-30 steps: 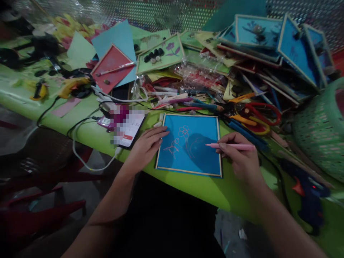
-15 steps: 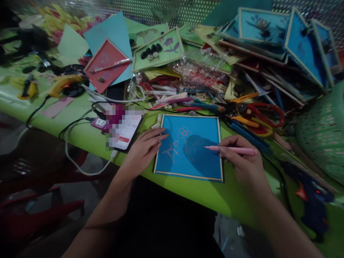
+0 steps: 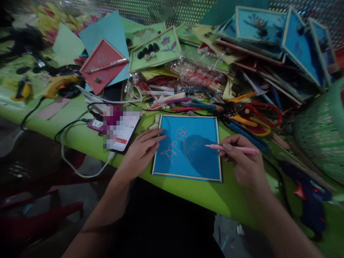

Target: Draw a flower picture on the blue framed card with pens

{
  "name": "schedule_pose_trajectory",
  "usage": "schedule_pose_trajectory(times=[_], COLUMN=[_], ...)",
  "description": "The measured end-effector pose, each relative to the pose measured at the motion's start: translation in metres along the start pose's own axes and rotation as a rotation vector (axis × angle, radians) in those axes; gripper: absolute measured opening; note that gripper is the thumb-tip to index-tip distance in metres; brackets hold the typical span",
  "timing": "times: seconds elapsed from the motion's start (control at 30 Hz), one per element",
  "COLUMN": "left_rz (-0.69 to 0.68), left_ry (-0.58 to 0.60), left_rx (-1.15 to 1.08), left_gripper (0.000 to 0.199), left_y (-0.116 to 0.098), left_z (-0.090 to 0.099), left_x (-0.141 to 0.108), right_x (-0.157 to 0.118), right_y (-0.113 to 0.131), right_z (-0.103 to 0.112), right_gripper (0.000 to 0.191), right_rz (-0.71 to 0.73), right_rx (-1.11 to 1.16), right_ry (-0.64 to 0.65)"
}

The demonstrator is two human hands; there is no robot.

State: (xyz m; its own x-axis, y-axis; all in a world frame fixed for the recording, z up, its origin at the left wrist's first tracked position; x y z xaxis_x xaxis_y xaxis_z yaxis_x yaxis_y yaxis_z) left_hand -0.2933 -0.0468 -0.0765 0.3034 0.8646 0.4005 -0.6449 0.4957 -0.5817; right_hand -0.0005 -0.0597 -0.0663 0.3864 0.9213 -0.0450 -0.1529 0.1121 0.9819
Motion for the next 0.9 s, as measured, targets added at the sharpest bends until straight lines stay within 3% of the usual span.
schedule_pose_trajectory(times=[0.27,0.43,0.67,0.9], left_rz=[0.003,0.000,0.014,0.017], left_ry=[-0.006,0.004,0.004,-0.007], left_rx=[0.008,0.011,-0.003,0.006], left_gripper=[0.033,0.036,0.039,0.037], left_y=[-0.001,-0.001,0.001,0.003], left_z=[0.000,-0.001,-0.001,-0.001], left_x=[-0.001,-0.001,-0.002,-0.002], right_x=[-0.003,0.000,0.002,-0.003], right_y=[-0.014,-0.023,-0.017,-0.025], right_z=[0.002,0.008,0.003,0.013], right_gripper=[0.017,0.018,0.014,0.023], right_rz=[-0.058,-0.024,0.011,-0.002], right_rx=[-0.079,-0.135,-0.111,-0.059], right_ry=[0.001,0.001,0.041,0.026])
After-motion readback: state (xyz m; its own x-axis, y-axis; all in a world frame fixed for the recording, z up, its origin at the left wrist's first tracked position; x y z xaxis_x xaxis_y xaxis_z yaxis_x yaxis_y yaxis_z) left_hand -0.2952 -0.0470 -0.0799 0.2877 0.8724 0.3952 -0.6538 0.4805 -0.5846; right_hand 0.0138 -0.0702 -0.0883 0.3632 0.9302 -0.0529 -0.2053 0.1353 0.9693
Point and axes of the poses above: each hand's wrist, its own x-axis towards the middle knuckle, its own z-axis out of the back of the hand, y = z × x, the point moved 9 cm from there along x, towards the middle knuckle, and after that the axes turned 8 degrees about -y, right-handed, at the moved point
